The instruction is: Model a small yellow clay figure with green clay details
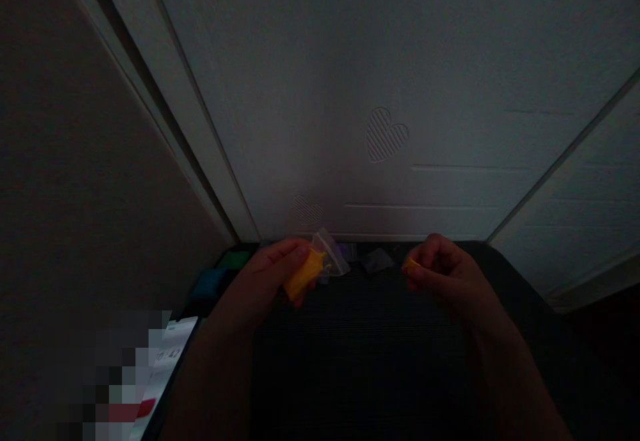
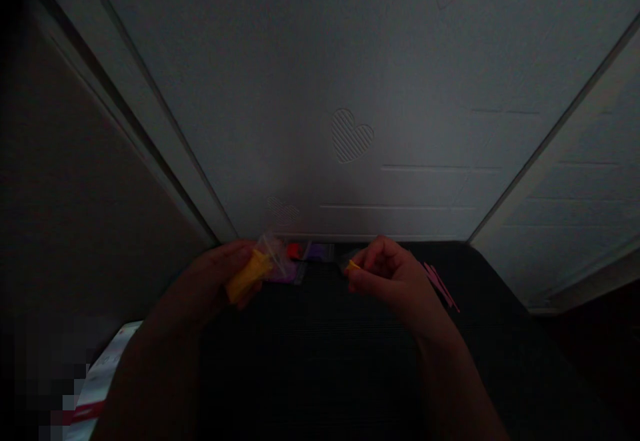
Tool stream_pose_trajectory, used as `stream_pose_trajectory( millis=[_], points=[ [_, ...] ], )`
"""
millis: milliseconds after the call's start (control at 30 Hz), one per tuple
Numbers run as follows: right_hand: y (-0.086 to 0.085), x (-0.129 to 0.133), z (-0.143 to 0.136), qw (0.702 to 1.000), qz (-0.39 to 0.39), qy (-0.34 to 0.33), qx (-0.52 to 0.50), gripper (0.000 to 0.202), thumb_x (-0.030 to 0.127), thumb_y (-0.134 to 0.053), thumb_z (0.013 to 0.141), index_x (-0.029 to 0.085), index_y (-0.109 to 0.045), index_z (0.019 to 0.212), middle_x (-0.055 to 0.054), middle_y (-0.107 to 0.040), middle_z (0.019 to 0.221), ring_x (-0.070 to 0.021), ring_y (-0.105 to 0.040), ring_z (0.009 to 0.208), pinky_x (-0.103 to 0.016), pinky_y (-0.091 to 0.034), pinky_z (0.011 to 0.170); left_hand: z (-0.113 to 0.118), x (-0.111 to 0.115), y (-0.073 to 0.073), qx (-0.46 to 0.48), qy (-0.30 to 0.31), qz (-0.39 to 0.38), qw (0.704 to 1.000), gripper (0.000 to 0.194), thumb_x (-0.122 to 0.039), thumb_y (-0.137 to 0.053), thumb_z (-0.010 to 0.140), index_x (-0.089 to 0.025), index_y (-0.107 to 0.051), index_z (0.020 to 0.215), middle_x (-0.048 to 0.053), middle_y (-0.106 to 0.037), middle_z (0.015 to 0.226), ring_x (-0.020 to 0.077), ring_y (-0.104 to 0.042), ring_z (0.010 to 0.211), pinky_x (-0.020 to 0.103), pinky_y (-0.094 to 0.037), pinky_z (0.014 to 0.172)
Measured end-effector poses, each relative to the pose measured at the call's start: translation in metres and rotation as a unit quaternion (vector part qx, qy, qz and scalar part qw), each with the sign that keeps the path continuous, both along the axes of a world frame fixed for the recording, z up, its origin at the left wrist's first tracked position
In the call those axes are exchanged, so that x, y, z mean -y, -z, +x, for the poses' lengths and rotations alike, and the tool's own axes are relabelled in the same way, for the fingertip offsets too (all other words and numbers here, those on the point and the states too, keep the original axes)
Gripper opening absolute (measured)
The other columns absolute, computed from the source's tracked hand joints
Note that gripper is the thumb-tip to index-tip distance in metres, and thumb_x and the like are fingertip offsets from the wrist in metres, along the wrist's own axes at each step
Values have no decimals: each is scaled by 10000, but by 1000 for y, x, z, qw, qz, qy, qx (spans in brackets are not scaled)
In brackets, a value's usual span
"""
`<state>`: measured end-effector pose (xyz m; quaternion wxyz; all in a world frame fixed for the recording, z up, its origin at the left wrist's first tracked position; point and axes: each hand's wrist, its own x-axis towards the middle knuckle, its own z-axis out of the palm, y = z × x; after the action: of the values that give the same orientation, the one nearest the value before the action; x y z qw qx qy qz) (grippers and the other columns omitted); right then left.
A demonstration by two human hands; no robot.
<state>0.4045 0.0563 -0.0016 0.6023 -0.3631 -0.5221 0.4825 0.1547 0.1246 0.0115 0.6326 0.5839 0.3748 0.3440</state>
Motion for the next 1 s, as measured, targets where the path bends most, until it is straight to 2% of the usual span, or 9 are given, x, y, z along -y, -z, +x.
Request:
stream_pose_trajectory(
  millis=[100, 200, 367, 500, 600, 700, 800, 900, 1000],
  points=[
    [1, -1, 0, 1000, 16, 19, -2, 264, 126, -676, 652, 242, -552, 853, 51, -563, 705, -63, -508, 576, -185, -389, 492, 2, -2, 5, -6, 11, 2, 1000, 252, -364, -477, 791, -162, -555, 920, -12, -569, 602, 70, -496, 438, 156, -372, 373],
    [-1, 0, 0, 998, 7, 33, 50, 236, 203, -602, 747, 250, -574, 976, 33, -562, 691, -74, -509, 618, -202, -391, 542, 3, -2, 5, -7, 15, 0, 1000, 246, -369, -483, 789, -173, -559, 917, -13, -573, 612, 76, -509, 463, 158, -384, 387],
    [-5, 2, -3, 997, 24, 40, 57, 120, 279, -474, 843, 221, -579, 848, 46, -522, 578, -57, -461, 500, -207, -337, 475, 1, 1, 0, 0, 7, 8, 1000, 231, -358, -476, 798, -164, -562, 889, -19, -570, 593, 65, -491, 430, 157, -372, 381],
    [-4, 2, -2, 999, 36, 36, -20, 94, 271, -575, 775, 214, -512, 733, 69, -504, 539, -46, -411, 400, -202, -289, 406, 0, 1, -2, 8, 2, 4, 1000, 194, -348, -482, 794, -172, -554, 835, -25, -577, 597, 61, -489, 420, 156, -383, 380],
    [-4, 2, 1, 995, 59, 66, -48, 139, 240, -636, 719, 210, -503, 690, 65, -532, 552, -49, -444, 412, -197, -316, 413, -3, 0, -3, 17, 0, 4, 1000, 193, -346, -484, 788, -167, -548, 817, -22, -579, 601, 63, -489, 414, 159, -381, 370],
    [-6, 0, 4, 987, 51, 147, -41, 64, 223, -637, 719, 216, -583, 754, 32, -602, 654, -65, -536, 529, -200, -400, 496, -5, -1, -3, 29, -15, 19, 999, 209, -351, -487, 783, -157, -547, 834, -13, -583, 616, 62, -486, 413, 160, -380, 368],
    [-8, -3, 4, 975, 33, 214, -49, 138, 247, -601, 752, 235, -630, 886, 7, -617, 782, -71, -560, 644, -213, -441, 591, -6, -2, -3, 40, -24, 26, 999, 220, -357, -484, 783, -153, -544, 840, -8, -583, 620, 63, -484, 412, 162, -383, 370],
    [-9, -5, 3, 971, 54, 225, -65, 192, 244, -549, 794, 237, -619, 973, 24, -558, 700, -54, -495, 593, -213, -424, 578, -6, -2, -3, 42, -21, 29, 998, 223, -360, -483, 783, -147, -542, 813, -6, -577, 612, 67, -489, 423, 165, -394, 383],
    [-9, -4, 4, 973, 81, 205, -68, 151, 235, -524, 812, 220, -620, 928, 54, -455, 538, -47, -396, 475, -210, -370, 487, -5, -2, -4, 43, -29, 27, 998, 221, -358, -490, 776, -146, -543, 813, -7, -577, 603, 69, -486, 418, 166, -386, 375]
  ],
)
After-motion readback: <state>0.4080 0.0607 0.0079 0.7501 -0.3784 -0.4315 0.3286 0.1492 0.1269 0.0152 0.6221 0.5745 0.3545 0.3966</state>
